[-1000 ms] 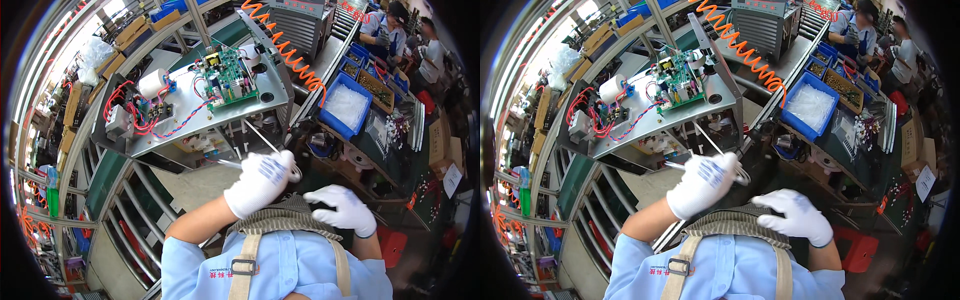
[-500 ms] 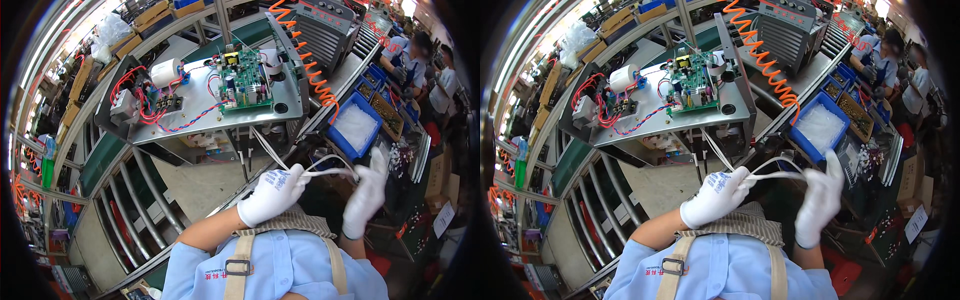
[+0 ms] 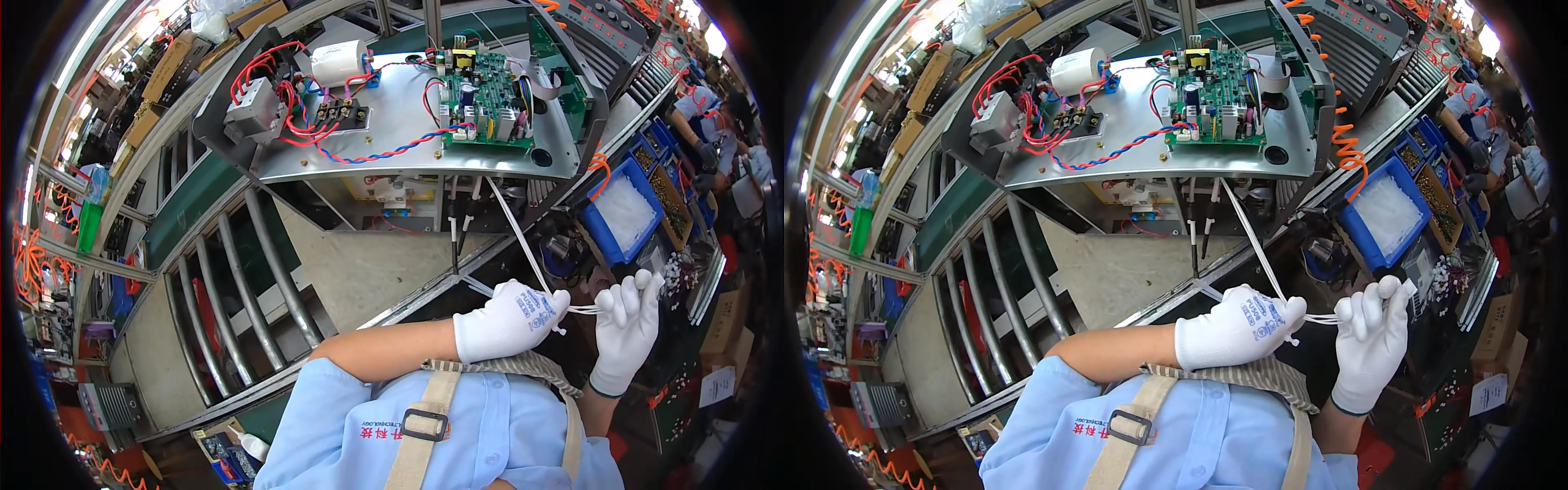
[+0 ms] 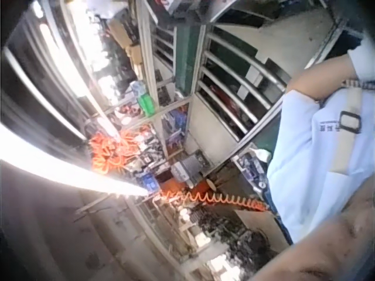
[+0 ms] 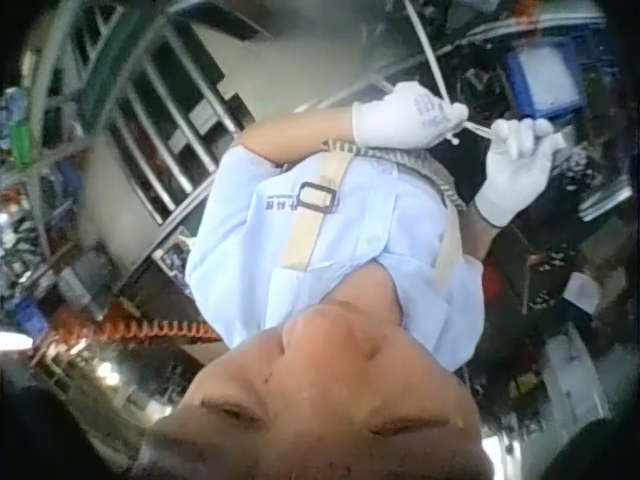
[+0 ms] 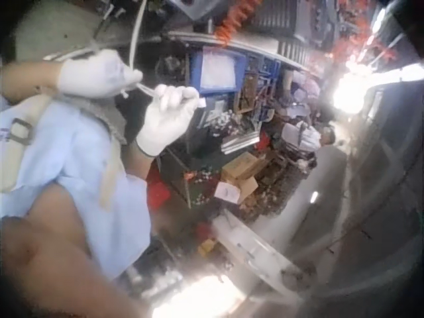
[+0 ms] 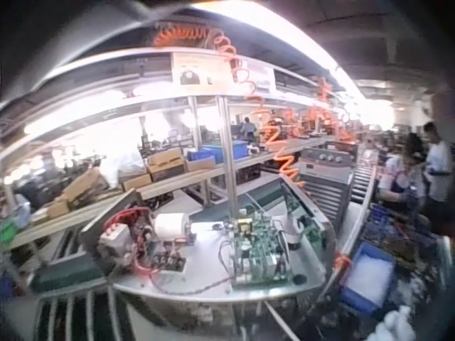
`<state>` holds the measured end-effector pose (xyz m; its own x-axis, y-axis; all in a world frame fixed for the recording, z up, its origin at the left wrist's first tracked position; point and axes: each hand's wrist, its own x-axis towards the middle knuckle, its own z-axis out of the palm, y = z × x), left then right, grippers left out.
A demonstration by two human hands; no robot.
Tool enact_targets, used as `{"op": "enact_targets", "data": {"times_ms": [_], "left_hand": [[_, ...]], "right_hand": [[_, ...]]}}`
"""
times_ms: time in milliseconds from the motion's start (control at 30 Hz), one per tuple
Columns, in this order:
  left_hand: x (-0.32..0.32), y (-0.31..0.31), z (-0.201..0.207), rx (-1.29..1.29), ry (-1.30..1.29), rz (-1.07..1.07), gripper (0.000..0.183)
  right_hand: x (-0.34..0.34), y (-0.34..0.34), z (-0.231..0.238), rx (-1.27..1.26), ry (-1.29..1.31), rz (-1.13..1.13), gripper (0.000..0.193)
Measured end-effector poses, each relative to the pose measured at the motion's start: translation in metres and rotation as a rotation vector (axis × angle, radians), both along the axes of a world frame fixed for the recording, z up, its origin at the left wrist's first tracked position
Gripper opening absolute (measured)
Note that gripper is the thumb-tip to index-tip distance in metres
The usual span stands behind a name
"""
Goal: The person assembles an electronic device on a factory line, connecting wires to a circuit board and using a soldering iron to secure connections. They handle various components, including a metal casing and a power supply unit, while working in a busy industrial environment.
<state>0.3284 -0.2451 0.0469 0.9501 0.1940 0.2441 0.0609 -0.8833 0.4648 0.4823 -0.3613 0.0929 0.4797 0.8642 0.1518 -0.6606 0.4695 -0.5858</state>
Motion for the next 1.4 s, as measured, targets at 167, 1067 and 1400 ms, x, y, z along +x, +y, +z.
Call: {"op": "enact_targets", "data": {"times_ms": [167,1067,1400], "left_hand": [[-0.032,0.018,0.052,-0.228,-0.134,-0.056,0.068],[0.014,0.094,-0.005,-0.872,-0.224,0.483,0.027],[0.04,0.124,0.096,0.463,0.211,0.388,0.046]], "right_hand": [[-0.014,-0.014,0.01,-0.503,-0.947,-0.06,0.019],[-0.022,0.119,-0.078,-0.421,-0.479,-0.084,0.03],[-0.03,0.196,-0.107,0.166,0.3,-0.08,0.02]]}}
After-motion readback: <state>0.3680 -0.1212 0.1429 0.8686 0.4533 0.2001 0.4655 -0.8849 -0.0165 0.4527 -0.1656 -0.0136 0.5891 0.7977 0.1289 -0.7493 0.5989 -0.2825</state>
